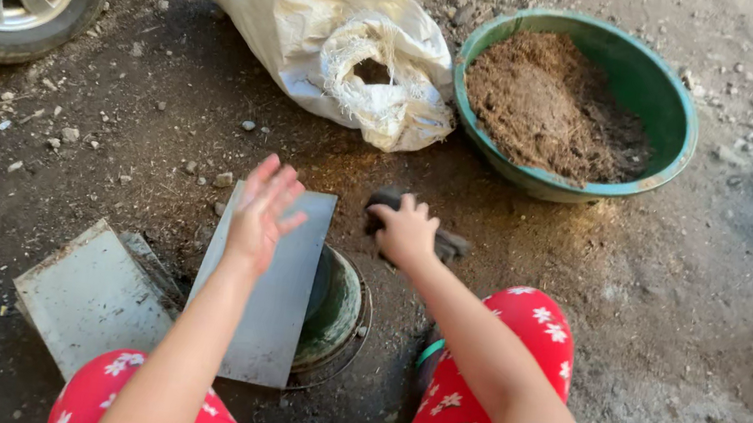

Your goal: The person sits on the ground and wipes rectangular metal sheets with a dark cloth. They handle the sheets one at a time, wiping both sides and stacking them on a nearby pile.

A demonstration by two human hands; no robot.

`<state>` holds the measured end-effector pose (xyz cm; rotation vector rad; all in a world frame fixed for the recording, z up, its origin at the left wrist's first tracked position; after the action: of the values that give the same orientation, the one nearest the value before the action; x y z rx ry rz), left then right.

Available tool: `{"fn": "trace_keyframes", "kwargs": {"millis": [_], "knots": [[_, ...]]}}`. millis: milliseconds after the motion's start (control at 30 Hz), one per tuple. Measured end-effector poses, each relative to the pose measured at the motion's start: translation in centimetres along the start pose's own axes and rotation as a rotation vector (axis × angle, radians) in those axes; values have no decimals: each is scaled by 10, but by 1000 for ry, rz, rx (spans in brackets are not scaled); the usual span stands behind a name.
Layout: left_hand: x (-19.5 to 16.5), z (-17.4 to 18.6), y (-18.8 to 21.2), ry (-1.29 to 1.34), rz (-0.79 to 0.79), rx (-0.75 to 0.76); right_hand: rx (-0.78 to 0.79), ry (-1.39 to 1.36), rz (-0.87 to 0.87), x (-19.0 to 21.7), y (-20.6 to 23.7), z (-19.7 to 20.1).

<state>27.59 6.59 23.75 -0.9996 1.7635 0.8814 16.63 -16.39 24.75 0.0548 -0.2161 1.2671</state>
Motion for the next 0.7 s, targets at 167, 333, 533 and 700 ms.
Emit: {"fn": "trace_keyframes", "kwargs": {"millis": [167, 333, 533, 700], "knots": [[54, 36, -61, -1485, 59, 215, -46, -64, -25, -28, -1, 10], [99, 59, -87, -1811, 228, 337, -78, -135, 19, -11, 4, 29], [75, 54, -106, -1967, 45, 279, -5, -164, 35, 1, 4, 36], [56, 69, -103, -1924, 229, 123, -1, -180, 45, 2, 6, 35]]}}
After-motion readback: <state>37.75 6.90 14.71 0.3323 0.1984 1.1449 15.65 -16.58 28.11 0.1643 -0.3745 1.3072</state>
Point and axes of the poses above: each hand's wrist, its own y-axis away from the middle knuckle, its own z-axis out of the back of the hand, x = y × z, the point moved 5 cm from there along -y, towards the middle knuckle, and after that the axes turned 1 degree about y, right-handed, at the moved point
